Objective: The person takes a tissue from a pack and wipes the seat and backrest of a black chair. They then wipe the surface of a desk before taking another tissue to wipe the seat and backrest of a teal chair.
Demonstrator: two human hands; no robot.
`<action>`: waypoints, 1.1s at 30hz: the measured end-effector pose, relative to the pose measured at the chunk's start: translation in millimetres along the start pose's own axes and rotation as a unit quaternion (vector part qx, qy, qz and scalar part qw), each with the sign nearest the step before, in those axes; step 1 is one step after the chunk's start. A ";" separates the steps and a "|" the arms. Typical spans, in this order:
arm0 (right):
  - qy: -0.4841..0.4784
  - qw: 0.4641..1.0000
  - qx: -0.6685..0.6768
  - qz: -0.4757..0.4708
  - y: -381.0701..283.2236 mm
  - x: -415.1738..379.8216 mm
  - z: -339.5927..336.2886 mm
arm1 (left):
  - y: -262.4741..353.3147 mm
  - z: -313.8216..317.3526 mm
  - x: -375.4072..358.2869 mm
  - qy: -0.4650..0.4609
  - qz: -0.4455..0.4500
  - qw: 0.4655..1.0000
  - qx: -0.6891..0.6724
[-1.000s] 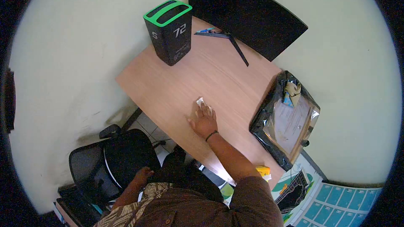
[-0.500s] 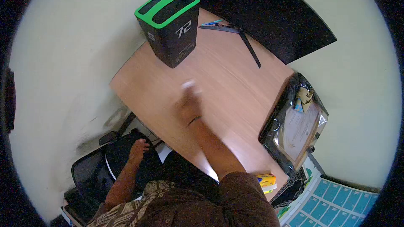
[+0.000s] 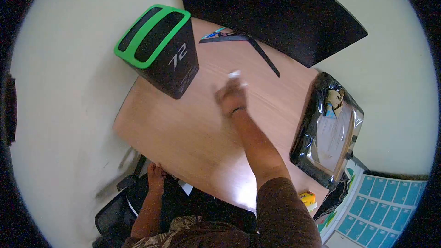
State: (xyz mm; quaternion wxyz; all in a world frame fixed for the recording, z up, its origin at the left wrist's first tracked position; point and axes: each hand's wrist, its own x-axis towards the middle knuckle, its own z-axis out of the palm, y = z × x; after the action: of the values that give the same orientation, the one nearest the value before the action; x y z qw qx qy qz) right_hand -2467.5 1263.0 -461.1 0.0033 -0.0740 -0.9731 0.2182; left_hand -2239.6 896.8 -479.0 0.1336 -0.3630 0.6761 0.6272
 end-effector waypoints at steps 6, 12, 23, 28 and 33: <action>-0.294 0.831 0.034 -0.471 -76.0 -72.9 8.6 | 1.0 -9.6 9.1 -0.030 0.019 0.999 0.029; -0.147 0.973 -0.070 -0.163 -19.1 57.9 -21.1 | 12.1 -17.9 8.7 -0.066 0.043 0.993 0.092; -0.299 0.876 -0.023 -0.377 -127.9 -122.5 40.0 | -26.5 -25.5 19.5 -0.060 0.073 0.994 0.049; -0.260 0.855 -0.035 -0.448 -197.4 -123.6 89.7 | -53.2 -25.4 21.2 -0.048 0.077 0.996 -0.002; -0.115 0.868 -0.138 -0.462 -256.9 -11.2 162.6 | -37.9 -12.4 8.3 -0.012 0.087 0.996 0.012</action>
State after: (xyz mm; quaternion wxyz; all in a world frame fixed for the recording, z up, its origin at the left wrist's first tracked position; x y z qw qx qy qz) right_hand -2499.3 962.7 -498.7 -0.0187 0.4103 -0.9096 0.0623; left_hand -2217.1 884.3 -510.6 0.0910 -0.2939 0.7108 0.6325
